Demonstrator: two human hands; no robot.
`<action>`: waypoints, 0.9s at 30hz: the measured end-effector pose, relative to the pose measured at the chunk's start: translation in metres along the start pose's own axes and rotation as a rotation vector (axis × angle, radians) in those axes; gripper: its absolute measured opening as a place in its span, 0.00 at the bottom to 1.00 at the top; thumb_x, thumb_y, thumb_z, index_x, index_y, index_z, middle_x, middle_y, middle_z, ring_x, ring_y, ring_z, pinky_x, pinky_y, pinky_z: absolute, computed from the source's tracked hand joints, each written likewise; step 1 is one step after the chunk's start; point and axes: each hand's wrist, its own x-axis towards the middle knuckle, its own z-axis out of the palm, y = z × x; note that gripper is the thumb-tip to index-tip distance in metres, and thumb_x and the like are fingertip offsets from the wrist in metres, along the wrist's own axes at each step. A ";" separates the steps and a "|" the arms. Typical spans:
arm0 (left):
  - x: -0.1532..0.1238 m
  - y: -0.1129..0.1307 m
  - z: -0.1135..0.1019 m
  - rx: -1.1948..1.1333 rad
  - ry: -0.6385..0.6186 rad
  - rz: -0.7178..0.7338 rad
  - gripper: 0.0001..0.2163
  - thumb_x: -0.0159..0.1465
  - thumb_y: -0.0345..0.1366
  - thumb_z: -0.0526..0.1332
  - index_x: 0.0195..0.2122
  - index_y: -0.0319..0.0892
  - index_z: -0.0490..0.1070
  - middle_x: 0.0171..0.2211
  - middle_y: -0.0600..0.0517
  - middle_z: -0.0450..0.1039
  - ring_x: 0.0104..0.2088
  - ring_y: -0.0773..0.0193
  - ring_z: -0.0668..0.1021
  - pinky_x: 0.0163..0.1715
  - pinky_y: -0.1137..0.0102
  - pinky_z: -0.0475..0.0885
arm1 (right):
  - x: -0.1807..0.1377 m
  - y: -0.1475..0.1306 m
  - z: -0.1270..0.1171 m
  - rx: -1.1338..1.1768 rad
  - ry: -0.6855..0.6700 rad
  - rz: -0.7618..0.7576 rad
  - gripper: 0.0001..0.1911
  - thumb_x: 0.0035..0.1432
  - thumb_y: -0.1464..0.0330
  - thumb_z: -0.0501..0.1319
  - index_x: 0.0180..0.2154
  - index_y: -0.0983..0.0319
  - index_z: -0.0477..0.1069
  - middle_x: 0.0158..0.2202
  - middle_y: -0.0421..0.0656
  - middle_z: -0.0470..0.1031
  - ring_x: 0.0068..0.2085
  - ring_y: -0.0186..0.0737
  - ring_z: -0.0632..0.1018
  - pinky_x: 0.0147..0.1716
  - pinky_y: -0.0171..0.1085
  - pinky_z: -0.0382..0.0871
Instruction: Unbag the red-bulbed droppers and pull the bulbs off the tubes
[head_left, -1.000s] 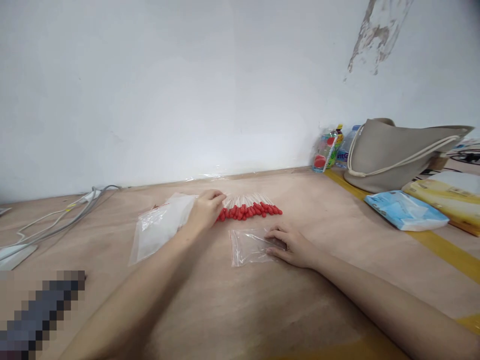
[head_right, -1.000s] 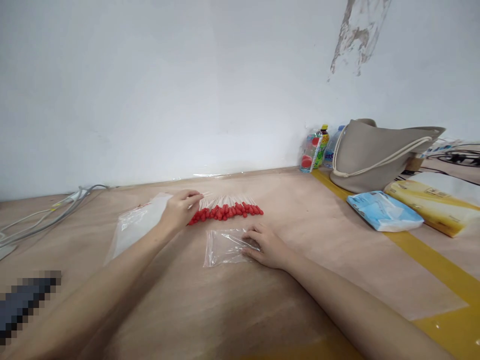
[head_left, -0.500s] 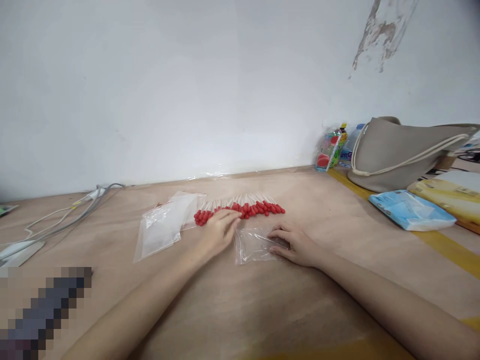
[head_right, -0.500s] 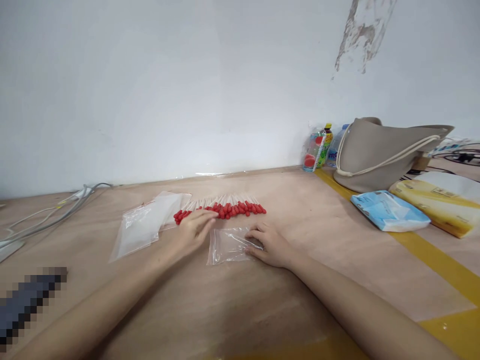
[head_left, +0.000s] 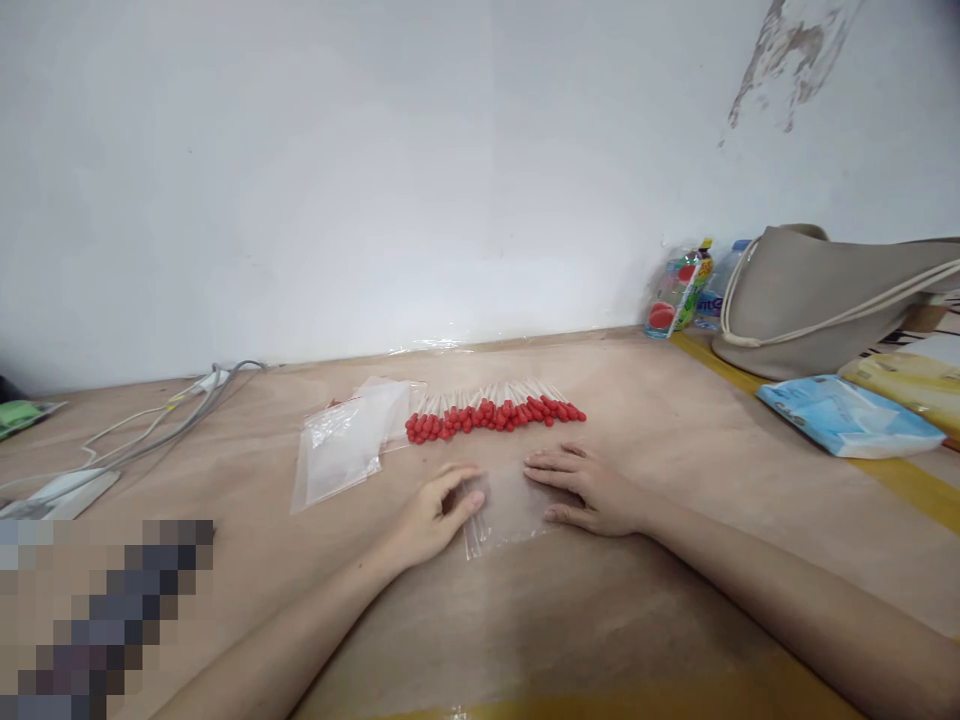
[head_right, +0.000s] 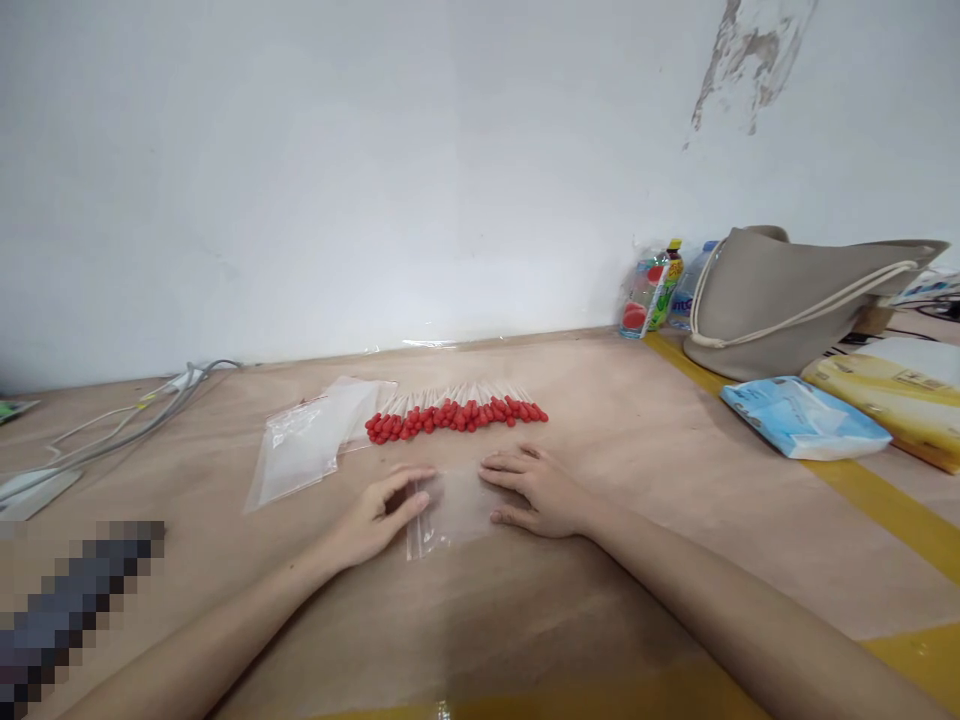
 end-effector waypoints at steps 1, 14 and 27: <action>0.002 0.000 -0.001 -0.039 0.042 -0.054 0.14 0.60 0.40 0.55 0.46 0.44 0.66 0.46 0.47 0.68 0.45 0.61 0.71 0.45 0.64 0.66 | 0.003 -0.002 0.001 0.009 -0.026 -0.024 0.28 0.57 0.55 0.54 0.57 0.54 0.55 0.58 0.46 0.60 0.57 0.46 0.62 0.56 0.53 0.46; -0.003 -0.008 -0.054 -0.102 -0.133 -0.266 0.06 0.52 0.36 0.58 0.25 0.41 0.62 0.22 0.57 0.63 0.23 0.70 0.67 0.22 0.75 0.61 | 0.026 -0.011 0.016 0.029 0.173 -0.037 0.20 0.62 0.63 0.46 0.53 0.60 0.62 0.55 0.48 0.63 0.55 0.41 0.65 0.53 0.46 0.60; 0.005 -0.113 -0.102 0.547 0.573 -0.577 0.08 0.51 0.38 0.60 0.32 0.41 0.67 0.36 0.46 0.66 0.43 0.50 0.70 0.42 0.58 0.65 | 0.028 -0.010 0.018 -0.001 0.140 0.016 0.19 0.62 0.62 0.47 0.48 0.62 0.67 0.53 0.51 0.64 0.52 0.43 0.66 0.51 0.43 0.62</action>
